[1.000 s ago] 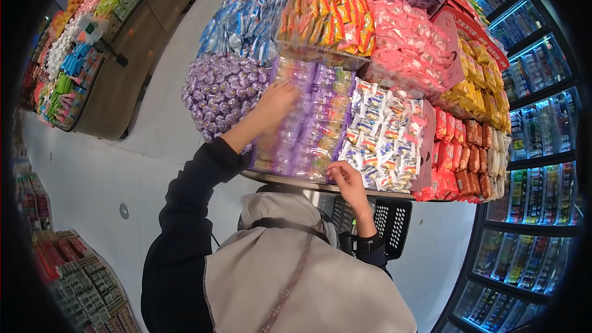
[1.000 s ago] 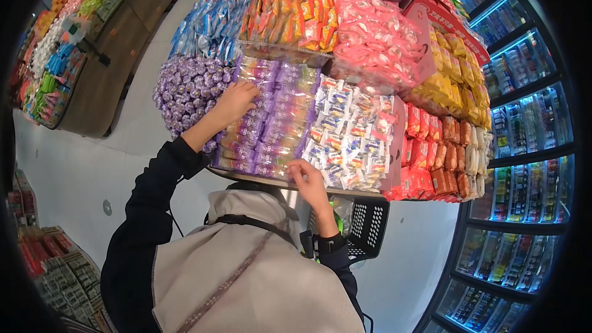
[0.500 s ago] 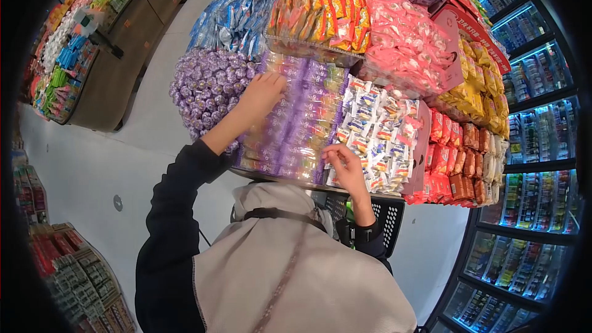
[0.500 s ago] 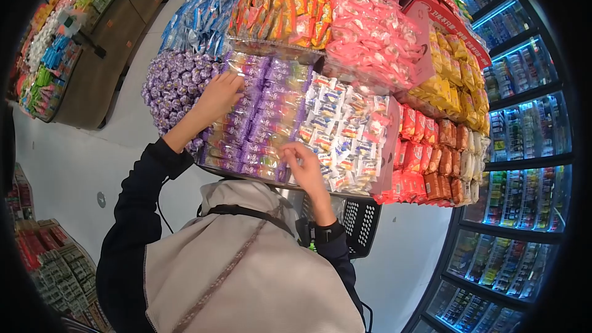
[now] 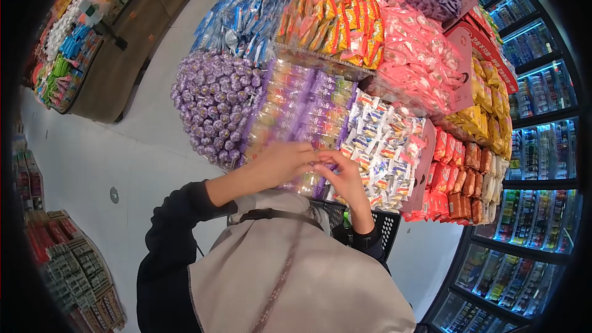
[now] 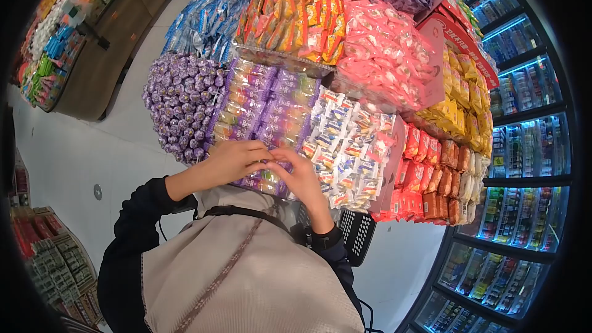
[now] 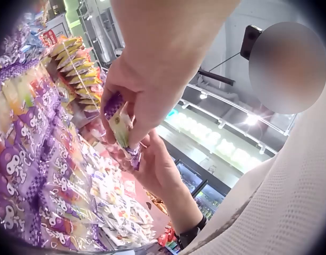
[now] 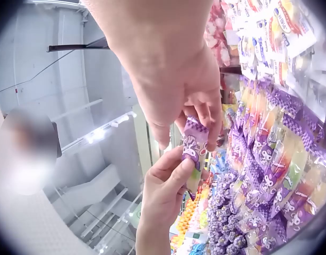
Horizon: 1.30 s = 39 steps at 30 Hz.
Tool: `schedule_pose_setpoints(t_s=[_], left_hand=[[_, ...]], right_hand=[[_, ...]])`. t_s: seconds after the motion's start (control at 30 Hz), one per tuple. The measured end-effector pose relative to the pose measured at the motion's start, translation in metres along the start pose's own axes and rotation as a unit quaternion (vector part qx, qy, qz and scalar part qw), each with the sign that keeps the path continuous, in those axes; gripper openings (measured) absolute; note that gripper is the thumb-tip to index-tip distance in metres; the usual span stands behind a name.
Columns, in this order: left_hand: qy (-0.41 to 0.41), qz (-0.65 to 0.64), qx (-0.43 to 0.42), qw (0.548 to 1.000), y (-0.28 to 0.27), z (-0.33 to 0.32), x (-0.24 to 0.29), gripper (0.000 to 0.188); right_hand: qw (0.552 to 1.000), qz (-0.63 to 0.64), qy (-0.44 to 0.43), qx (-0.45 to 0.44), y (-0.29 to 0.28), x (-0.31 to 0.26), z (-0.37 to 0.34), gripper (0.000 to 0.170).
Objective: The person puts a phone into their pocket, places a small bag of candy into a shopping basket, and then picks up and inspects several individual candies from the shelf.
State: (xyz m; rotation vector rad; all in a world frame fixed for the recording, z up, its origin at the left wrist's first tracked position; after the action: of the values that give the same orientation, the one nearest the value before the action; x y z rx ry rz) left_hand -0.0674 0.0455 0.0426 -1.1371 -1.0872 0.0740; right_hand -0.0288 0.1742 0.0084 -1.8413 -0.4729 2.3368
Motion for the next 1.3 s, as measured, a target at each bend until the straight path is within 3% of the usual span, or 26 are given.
schedule_pose_setpoints(t_s=[0.17, 0.23, 0.27, 0.37, 0.4, 0.5, 0.6, 0.7, 1.0, 1.3], left_hand=[[-0.058, -0.123, 0.034, 0.990, -0.014, 0.006, -0.019, 0.021], [-0.104, -0.185, 0.061, 0.975, -0.023, 0.010, -0.034, 0.023], [-0.076, -0.175, 0.105, 0.976, -0.032, 0.013, -0.038, 0.025], [-0.172, -0.463, 0.077, 0.866, -0.027, 0.021, -0.062, 0.024], [-0.164, -0.528, 0.086, 0.829, -0.031, 0.023, -0.060, 0.022], [-0.202, -0.612, 0.078, 0.760, -0.027, 0.028, -0.065, 0.026], [-0.268, -0.550, 0.060, 0.789, -0.027, 0.031, -0.068, 0.025], [-0.276, -0.557, 0.014, 0.783, -0.014, 0.039, -0.073, 0.029], [-0.271, -0.548, -0.045, 0.790, -0.002, 0.052, -0.069, 0.026], [-0.246, -0.530, -0.017, 0.812, -0.003, 0.055, -0.073, 0.018]], right_hand=[[0.997, 0.000, 0.062, -0.052, 0.003, 0.009, 0.012, 0.025], [0.989, 0.127, 0.077, 0.011, 0.004, 0.024, 0.015, 0.023], [0.977, 0.189, 0.086, 0.042, 0.004, 0.031, 0.016, 0.022], [0.960, 0.266, 0.060, 0.059, 0.000, 0.020, 0.031, 0.021], [0.954, 0.287, 0.070, 0.049, 0.002, 0.018, 0.033, 0.023], [0.932, 0.349, 0.100, 0.023, 0.007, 0.012, 0.034, 0.031], [0.908, 0.403, 0.116, -0.020, 0.014, 0.003, 0.029, 0.038], [0.906, 0.406, 0.112, -0.042, 0.020, -0.002, 0.026, 0.044], [0.892, 0.419, 0.163, -0.057, 0.026, -0.001, 0.017, 0.045], [0.896, 0.416, 0.153, -0.025, 0.026, 0.013, 0.017, 0.043]])
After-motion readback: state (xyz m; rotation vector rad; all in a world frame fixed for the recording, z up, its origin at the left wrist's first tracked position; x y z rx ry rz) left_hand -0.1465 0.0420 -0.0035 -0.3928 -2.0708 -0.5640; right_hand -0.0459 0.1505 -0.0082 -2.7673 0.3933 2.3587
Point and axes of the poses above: each hand's wrist, its own z-axis towards the middle knuckle, its own y-axis out of the palm, x = y × z, the point moved 6 cm from there along z, towards the middle knuckle, and after that the axes turned 13 degrees about -y, right-handed, at the moved point
